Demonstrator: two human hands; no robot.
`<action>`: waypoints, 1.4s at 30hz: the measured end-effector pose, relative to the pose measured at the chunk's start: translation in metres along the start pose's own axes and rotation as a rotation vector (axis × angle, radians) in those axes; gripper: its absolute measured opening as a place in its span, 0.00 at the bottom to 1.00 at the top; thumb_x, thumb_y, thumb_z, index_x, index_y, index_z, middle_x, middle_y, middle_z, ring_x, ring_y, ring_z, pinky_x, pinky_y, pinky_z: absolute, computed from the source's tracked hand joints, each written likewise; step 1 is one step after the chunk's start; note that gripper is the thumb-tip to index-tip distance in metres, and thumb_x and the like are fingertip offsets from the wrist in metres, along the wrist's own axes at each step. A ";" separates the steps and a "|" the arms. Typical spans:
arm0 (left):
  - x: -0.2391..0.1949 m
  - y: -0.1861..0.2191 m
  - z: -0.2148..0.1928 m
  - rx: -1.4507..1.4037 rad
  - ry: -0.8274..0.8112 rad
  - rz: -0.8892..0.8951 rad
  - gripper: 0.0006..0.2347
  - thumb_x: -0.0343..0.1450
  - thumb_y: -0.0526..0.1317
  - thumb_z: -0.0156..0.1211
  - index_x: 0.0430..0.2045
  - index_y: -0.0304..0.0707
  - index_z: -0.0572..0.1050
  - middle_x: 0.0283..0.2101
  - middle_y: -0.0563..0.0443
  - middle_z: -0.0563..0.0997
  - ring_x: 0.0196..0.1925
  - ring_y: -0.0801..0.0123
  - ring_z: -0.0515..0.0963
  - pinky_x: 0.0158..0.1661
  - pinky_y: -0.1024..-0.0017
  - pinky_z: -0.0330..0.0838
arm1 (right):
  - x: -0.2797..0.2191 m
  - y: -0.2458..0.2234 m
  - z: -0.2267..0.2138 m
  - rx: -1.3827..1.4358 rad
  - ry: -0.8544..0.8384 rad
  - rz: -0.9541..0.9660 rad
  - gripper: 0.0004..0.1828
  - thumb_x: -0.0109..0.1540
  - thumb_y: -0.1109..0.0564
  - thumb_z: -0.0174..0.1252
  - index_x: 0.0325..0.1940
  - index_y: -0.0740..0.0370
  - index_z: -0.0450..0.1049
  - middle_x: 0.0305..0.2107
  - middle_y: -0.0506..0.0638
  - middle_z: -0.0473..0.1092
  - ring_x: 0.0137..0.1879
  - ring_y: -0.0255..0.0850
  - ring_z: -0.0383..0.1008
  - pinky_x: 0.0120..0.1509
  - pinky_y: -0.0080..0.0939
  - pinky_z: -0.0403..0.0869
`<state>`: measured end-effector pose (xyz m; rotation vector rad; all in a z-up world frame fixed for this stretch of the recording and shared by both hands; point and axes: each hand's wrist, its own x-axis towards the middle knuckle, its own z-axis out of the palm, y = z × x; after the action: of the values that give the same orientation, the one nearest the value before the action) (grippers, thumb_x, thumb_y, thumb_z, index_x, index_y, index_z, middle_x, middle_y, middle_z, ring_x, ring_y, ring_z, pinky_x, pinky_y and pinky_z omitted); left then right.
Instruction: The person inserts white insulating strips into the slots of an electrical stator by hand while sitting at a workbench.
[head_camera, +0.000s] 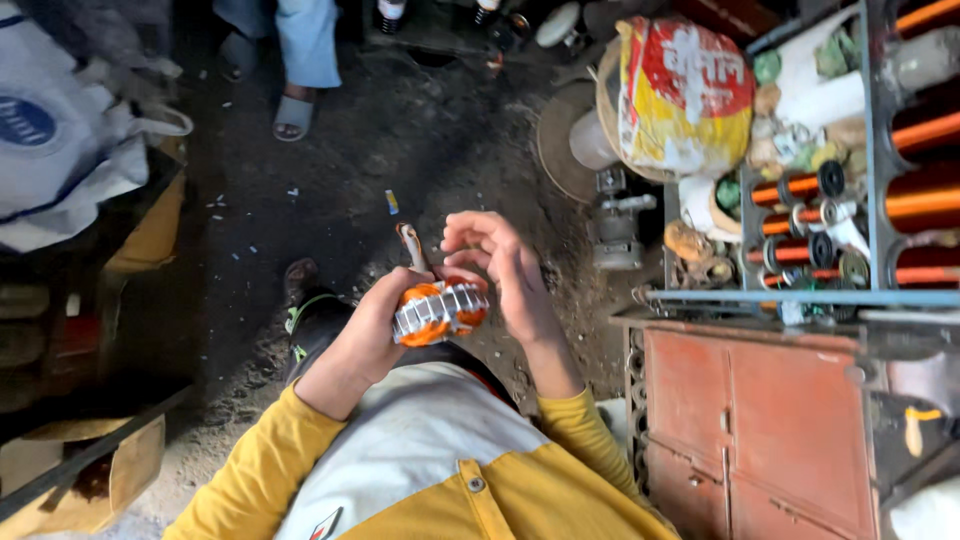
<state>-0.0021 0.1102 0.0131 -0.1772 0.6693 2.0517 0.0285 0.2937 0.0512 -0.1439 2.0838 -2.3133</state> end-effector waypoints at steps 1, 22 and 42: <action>0.006 -0.002 0.009 0.104 -0.081 -0.056 0.18 0.74 0.40 0.42 0.46 0.22 0.77 0.48 0.37 0.84 0.48 0.58 0.84 0.53 0.62 0.76 | -0.004 -0.004 -0.016 -0.001 0.041 0.038 0.39 0.75 0.31 0.36 0.71 0.68 0.66 0.57 0.54 0.69 0.62 0.41 0.71 0.68 0.45 0.73; 0.307 0.018 0.117 0.501 -0.466 -0.660 0.18 0.71 0.40 0.54 0.52 0.27 0.74 0.47 0.43 0.83 0.48 0.67 0.83 0.50 0.73 0.77 | 0.041 -0.046 -0.265 -0.024 0.428 0.366 0.23 0.67 0.55 0.61 0.65 0.67 0.72 0.45 0.50 0.75 0.51 0.36 0.75 0.58 0.39 0.75; 0.572 -0.041 0.273 0.874 -0.619 -0.825 0.23 0.77 0.51 0.43 0.54 0.29 0.74 0.49 0.48 0.81 0.51 0.71 0.79 0.53 0.73 0.71 | 0.034 -0.091 -0.440 -0.654 0.912 0.176 0.11 0.65 0.56 0.66 0.52 0.58 0.80 0.43 0.50 0.80 0.50 0.48 0.81 0.57 0.45 0.78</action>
<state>-0.2454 0.6967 0.0113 0.5779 0.8375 0.8264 -0.0392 0.7366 0.0983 1.2365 2.9754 -1.6219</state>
